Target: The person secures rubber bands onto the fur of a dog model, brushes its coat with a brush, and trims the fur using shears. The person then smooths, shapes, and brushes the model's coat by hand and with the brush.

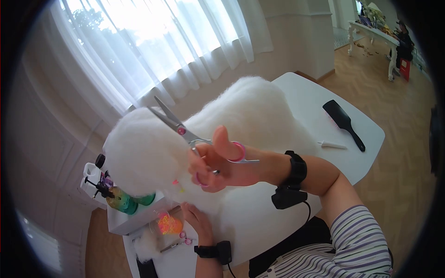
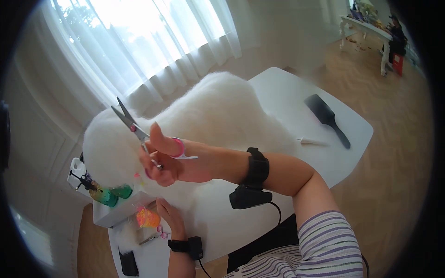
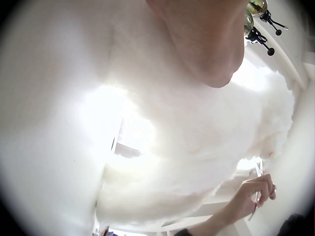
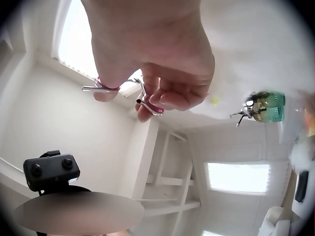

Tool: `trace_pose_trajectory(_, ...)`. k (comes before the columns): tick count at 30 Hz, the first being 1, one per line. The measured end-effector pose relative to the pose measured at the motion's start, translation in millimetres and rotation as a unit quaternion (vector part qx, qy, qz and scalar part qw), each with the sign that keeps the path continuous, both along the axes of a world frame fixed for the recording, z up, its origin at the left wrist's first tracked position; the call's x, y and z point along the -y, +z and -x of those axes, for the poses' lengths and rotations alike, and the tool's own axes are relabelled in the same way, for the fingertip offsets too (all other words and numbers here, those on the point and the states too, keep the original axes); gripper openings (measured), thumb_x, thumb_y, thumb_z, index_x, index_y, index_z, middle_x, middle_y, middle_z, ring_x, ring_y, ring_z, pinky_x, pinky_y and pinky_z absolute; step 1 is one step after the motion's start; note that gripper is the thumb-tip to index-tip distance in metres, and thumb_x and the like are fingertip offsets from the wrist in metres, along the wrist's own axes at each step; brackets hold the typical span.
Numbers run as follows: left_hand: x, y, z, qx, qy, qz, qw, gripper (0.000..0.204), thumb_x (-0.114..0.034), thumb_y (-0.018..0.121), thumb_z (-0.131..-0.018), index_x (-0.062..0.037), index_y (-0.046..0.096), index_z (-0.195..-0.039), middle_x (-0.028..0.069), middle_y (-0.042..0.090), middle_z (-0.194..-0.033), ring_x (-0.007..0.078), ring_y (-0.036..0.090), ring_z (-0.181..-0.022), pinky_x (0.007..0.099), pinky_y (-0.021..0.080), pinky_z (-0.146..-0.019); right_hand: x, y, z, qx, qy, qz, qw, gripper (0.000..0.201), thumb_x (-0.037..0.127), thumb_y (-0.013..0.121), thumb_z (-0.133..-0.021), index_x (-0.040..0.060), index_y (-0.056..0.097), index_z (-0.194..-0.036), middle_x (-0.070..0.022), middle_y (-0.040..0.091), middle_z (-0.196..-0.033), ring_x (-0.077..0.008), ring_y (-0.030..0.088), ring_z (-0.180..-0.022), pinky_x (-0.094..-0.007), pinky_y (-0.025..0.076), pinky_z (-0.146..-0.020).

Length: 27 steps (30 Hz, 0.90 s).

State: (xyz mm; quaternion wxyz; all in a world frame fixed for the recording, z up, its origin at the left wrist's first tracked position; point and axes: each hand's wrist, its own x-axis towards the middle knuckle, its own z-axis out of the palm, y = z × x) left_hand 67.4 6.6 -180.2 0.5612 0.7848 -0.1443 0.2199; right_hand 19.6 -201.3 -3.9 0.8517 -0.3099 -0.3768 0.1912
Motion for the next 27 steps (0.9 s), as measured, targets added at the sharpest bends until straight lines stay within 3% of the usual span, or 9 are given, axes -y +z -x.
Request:
trace_pose_trajectory(1, -2.1, -0.3, -0.4, -0.010, 0.001, -0.009, 1.000, 0.029, -0.022, 0.032, -0.099, 0.0026, 0.042, -0.087, 0.0085, 0.039, -0.073, 0.0186, 0.039, -0.068, 0.0319, 0.036, -0.063, 1.1, -6.0, -3.9, 0.000, 0.015, 0.004, 1.000, 0.056, 0.066, 0.050, -0.080, 0.0100, 0.050, -0.080, 0.0030, 0.046, -0.069, -0.0064, 0.040, -0.061, -0.0201, 0.032, -0.054)
trace_pose_trajectory(4, -4.6, 1.0, -0.5, -0.013, 0.004, -0.041, 0.999, 0.030, -0.021, 0.032, -0.098, 0.0033, 0.044, -0.088, 0.0116, 0.042, -0.074, 0.0224, 0.042, -0.069, 0.0336, 0.037, -0.065, 11.0, -18.4, -1.3, 0.023, -0.095, 0.053, 0.994, 0.061, 0.070, 0.051, -0.076, 0.0086, 0.051, -0.082, 0.0001, 0.047, -0.072, -0.0079, 0.043, -0.062, -0.0196, 0.034, -0.055)
trace_pose_trajectory(6, -3.6, 1.8, -0.3, 0.011, 0.018, -0.042, 0.999, 0.029, -0.021, 0.033, -0.098, 0.0032, 0.046, -0.088, 0.0135, 0.044, -0.075, 0.0250, 0.044, -0.070, 0.0347, 0.037, -0.066, 19.0, -14.7, 12.8, 0.055, -0.207, 0.150, 0.965, 0.064, 0.072, 0.053, -0.070, 0.0088, 0.050, -0.081, -0.0016, 0.052, -0.072, -0.0120, 0.045, -0.066, -0.0258, 0.035, -0.055)
trace_pose_trajectory(10, 0.2, 2.7, -0.1, 0.022, 0.025, -0.034, 0.999, 0.026, -0.018, 0.036, -0.097, 0.0030, 0.049, -0.090, 0.0173, 0.049, -0.079, 0.0312, 0.048, -0.073, 0.0374, 0.039, -0.068, 16.1, -21.1, 44.8, -0.020, -0.132, 0.098, 0.986, 0.061, 0.066, 0.062, -0.070, 0.0074, 0.053, -0.086, -0.0032, 0.055, -0.073, -0.0138, 0.048, -0.069, -0.0265, 0.037, -0.056)
trace_pose_trajectory(16, 2.1, 9.3, 2.4, 0.046, 0.027, -0.039, 0.998, 0.024, -0.016, 0.038, -0.096, 0.0029, 0.052, -0.093, 0.0176, 0.052, -0.084, 0.0321, 0.051, -0.079, 0.0382, 0.041, -0.073, 39.1, -92.0, 69.0, 0.006, -0.093, 0.250, 0.964, 0.055, 0.058, 0.073, -0.067, 0.0063, 0.058, -0.077, -0.0019, 0.057, -0.068, -0.0110, 0.049, -0.063, -0.0257, 0.038, -0.057)
trace_pose_trajectory(18, 2.0, 11.7, 4.2, 0.038, 0.027, -0.035, 0.998, 0.024, -0.015, 0.038, -0.096, 0.0028, 0.053, -0.094, 0.0173, 0.053, -0.085, 0.0323, 0.051, -0.081, 0.0384, 0.041, -0.074, 42.7, -100.1, 73.8, 0.004, -0.108, 0.417, 0.902, 0.048, 0.050, 0.078, -0.066, 0.0065, 0.058, -0.070, 0.0007, 0.055, -0.061, -0.0102, 0.049, -0.061, -0.0251, 0.038, -0.056)
trace_pose_trajectory(21, 2.6, 13.9, 2.5, 0.044, 0.025, -0.031, 0.998, 0.024, -0.015, 0.038, -0.096, 0.0026, 0.054, -0.096, 0.0168, 0.055, -0.087, 0.0323, 0.052, -0.083, 0.0385, 0.041, -0.076, 27.6, -100.8, 78.1, 0.058, -0.111, 0.515, 0.848, 0.043, 0.044, 0.080, -0.066, 0.0073, 0.059, -0.075, 0.0017, 0.055, -0.063, -0.0093, 0.048, -0.059, -0.0254, 0.038, -0.054)
trace_pose_trajectory(26, 1.9, 13.6, 1.8, 0.039, 0.035, -0.021, 0.998, 0.024, -0.014, 0.038, -0.096, 0.0025, 0.055, -0.096, 0.0170, 0.057, -0.089, 0.0321, 0.053, -0.084, 0.0383, 0.042, -0.077, 11.4, -115.4, 75.2, 0.082, -0.098, 0.520, 0.844, 0.050, 0.054, 0.074, -0.068, 0.0084, 0.057, -0.080, 0.0030, 0.054, -0.066, -0.0114, 0.048, -0.057, -0.0259, 0.038, -0.053)
trace_pose_trajectory(27, 3.0, 13.5, 1.2, 0.051, 0.034, -0.006, 0.998, 0.024, -0.014, 0.038, -0.096, 0.0025, 0.055, -0.096, 0.0171, 0.057, -0.089, 0.0319, 0.053, -0.084, 0.0383, 0.042, -0.077, 8.5, -112.2, 73.6, 0.121, -0.096, 0.560, 0.814, 0.051, 0.056, 0.073, -0.068, 0.0087, 0.057, -0.079, 0.0018, 0.053, -0.066, -0.0131, 0.049, -0.057, -0.0265, 0.039, -0.053)
